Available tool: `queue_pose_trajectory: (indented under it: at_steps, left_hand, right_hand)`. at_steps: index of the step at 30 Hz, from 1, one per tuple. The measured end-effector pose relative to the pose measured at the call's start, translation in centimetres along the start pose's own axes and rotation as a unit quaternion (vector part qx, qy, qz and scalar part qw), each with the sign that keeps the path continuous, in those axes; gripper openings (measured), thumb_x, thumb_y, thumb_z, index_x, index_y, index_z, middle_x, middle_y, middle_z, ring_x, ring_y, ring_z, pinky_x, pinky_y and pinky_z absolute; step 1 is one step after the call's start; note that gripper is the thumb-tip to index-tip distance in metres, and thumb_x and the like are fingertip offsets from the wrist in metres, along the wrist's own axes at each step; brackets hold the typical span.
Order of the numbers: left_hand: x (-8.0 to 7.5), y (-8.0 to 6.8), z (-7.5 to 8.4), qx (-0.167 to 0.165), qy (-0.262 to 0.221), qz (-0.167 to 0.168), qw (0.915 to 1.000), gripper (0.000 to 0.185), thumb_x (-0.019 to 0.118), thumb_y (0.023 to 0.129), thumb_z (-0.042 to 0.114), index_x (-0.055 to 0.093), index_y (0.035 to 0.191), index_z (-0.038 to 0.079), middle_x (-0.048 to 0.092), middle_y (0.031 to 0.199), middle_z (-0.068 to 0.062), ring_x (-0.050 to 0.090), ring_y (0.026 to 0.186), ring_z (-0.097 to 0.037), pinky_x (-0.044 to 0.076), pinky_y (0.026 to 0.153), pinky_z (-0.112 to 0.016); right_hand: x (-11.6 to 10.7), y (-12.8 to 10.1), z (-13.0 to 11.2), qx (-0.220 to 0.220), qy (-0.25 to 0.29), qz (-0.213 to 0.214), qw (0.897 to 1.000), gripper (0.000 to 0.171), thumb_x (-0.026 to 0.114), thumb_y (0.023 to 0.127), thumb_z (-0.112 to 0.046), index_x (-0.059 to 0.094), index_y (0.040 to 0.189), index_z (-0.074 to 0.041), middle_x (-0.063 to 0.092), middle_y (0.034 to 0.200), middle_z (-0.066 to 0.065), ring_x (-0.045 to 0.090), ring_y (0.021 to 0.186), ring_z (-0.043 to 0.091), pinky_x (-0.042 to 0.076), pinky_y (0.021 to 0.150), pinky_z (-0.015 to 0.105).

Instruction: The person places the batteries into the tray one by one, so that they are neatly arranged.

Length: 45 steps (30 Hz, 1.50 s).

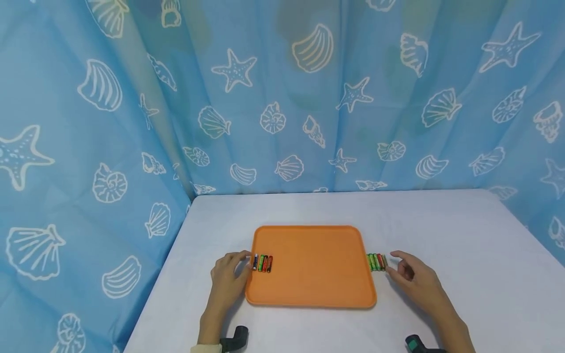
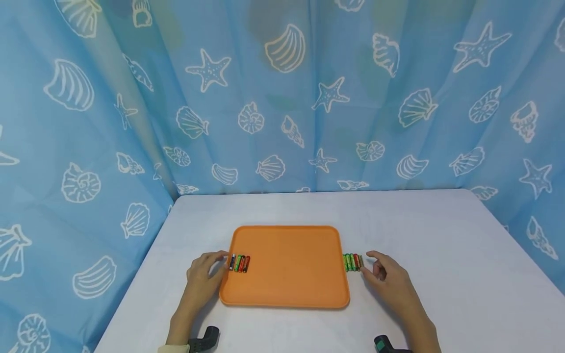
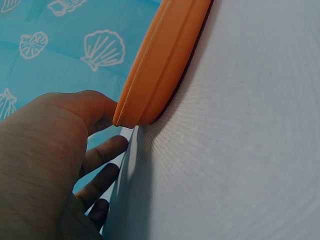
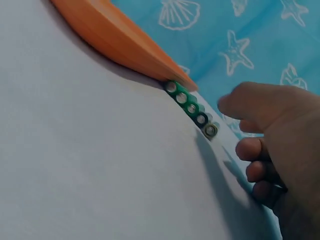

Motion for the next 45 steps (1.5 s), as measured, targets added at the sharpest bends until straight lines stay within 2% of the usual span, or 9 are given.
queue_pose_trajectory:
  at_steps: [4, 7, 12, 18, 22, 29, 33, 40, 45]
  left_hand:
    - [0.0, 0.1, 0.1, 0.000, 0.005, 0.006, 1.0000, 0.029, 0.067, 0.096, 0.020, 0.068, 0.125, 0.018, 0.061, 0.124, -0.007, 0.045, 0.127, -0.038, 0.021, 0.107, -0.062]
    - [0.0, 0.1, 0.3, 0.001, 0.003, 0.007, 1.0000, 0.029, 0.066, 0.097, 0.021, 0.068, 0.125, 0.019, 0.061, 0.124, -0.007, 0.045, 0.126, -0.038, 0.022, 0.107, -0.062]
    - [0.2, 0.1, 0.2, -0.006, 0.004, 0.005, 1.0000, 0.029, 0.066, 0.096, 0.021, 0.068, 0.125, 0.019, 0.061, 0.124, -0.007, 0.045, 0.126, -0.037, 0.022, 0.107, -0.061]
    - [0.0, -0.1, 0.1, -0.007, 0.007, 0.007, 0.9999, 0.028, 0.066, 0.096, 0.021, 0.068, 0.125, 0.019, 0.061, 0.124, -0.007, 0.045, 0.126, -0.037, 0.022, 0.107, -0.061]
    - [0.1, -0.2, -0.3, -0.010, 0.006, 0.004, 0.9999, 0.028, 0.065, 0.096, 0.022, 0.068, 0.125, 0.020, 0.062, 0.123, -0.007, 0.045, 0.127, -0.037, 0.022, 0.107, -0.062]
    - [0.6, -0.4, -0.8, -0.026, 0.002, -0.005, 0.9996, 0.029, 0.066, 0.096, 0.023, 0.068, 0.125, 0.022, 0.061, 0.125, -0.006, 0.044, 0.128, -0.036, 0.020, 0.109, -0.061]
    - [0.5, -0.4, -0.7, -0.033, -0.002, -0.003, 0.9995, 0.028, 0.066, 0.096, 0.024, 0.068, 0.125, 0.022, 0.061, 0.126, -0.004, 0.043, 0.129, -0.035, 0.018, 0.110, -0.060]
    - [0.6, 0.0, -0.7, -0.029, 0.005, -0.005, 0.9995, 0.028, 0.065, 0.097, 0.024, 0.067, 0.125, 0.025, 0.061, 0.123, -0.002, 0.043, 0.129, -0.034, 0.019, 0.110, -0.060]
    - [0.4, 0.2, -0.4, -0.027, 0.009, -0.001, 0.9996, 0.028, 0.065, 0.097, 0.024, 0.067, 0.125, 0.023, 0.061, 0.122, -0.003, 0.043, 0.129, -0.034, 0.019, 0.111, -0.059]
  right_hand:
    - [0.3, 0.4, 0.7, 0.022, 0.006, -0.059, 0.998, 0.056, 0.077, 0.089, -0.035, 0.057, 0.132, -0.005, 0.051, 0.081, -0.002, 0.044, 0.071, 0.012, 0.039, 0.059, 0.026]
    - [0.4, 0.9, 0.9, 0.017, 0.014, -0.084, 0.996, 0.061, 0.077, 0.088, -0.039, 0.056, 0.134, -0.006, 0.049, 0.083, -0.001, 0.042, 0.072, 0.012, 0.037, 0.059, 0.027]
    - [0.5, 1.5, 1.4, -0.008, 0.020, -0.091, 0.996, 0.057, 0.078, 0.087, -0.037, 0.059, 0.131, -0.007, 0.048, 0.081, -0.002, 0.043, 0.070, 0.011, 0.037, 0.059, 0.026]
    - [1.3, 1.8, 2.1, -0.001, 0.013, -0.100, 0.995, 0.059, 0.077, 0.087, -0.040, 0.059, 0.134, -0.009, 0.048, 0.080, -0.004, 0.044, 0.070, 0.010, 0.039, 0.060, 0.026]
    - [1.6, 1.8, 2.1, -0.011, 0.007, -0.101, 0.995, 0.054, 0.077, 0.087, -0.038, 0.062, 0.131, -0.010, 0.048, 0.078, -0.005, 0.045, 0.071, 0.010, 0.039, 0.062, 0.027]
    - [1.1, 1.5, 2.0, -0.017, 0.015, -0.109, 0.994, 0.050, 0.079, 0.086, -0.033, 0.064, 0.128, -0.011, 0.048, 0.080, -0.004, 0.044, 0.071, 0.009, 0.039, 0.061, 0.025]
    - [0.6, 1.4, 1.9, -0.047, 0.021, -0.102, 0.994, 0.050, 0.080, 0.085, -0.027, 0.062, 0.128, -0.008, 0.048, 0.083, -0.005, 0.043, 0.072, 0.008, 0.039, 0.060, 0.025]
    - [0.1, 1.0, 1.9, -0.072, 0.014, -0.083, 0.994, 0.041, 0.079, 0.086, -0.021, 0.066, 0.123, -0.010, 0.048, 0.085, -0.006, 0.044, 0.075, 0.007, 0.042, 0.064, 0.024]
    - [-0.1, 0.8, 2.1, -0.076, 0.020, -0.092, 0.993, 0.043, 0.079, 0.085, -0.018, 0.065, 0.124, -0.009, 0.048, 0.088, -0.006, 0.045, 0.077, 0.006, 0.044, 0.066, 0.024]
Point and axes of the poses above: each hand's wrist, its own y-axis towards the middle knuckle, its own x-axis out of the palm, z = x × y, the point moved 3 cm from there along y, towards the middle knuckle
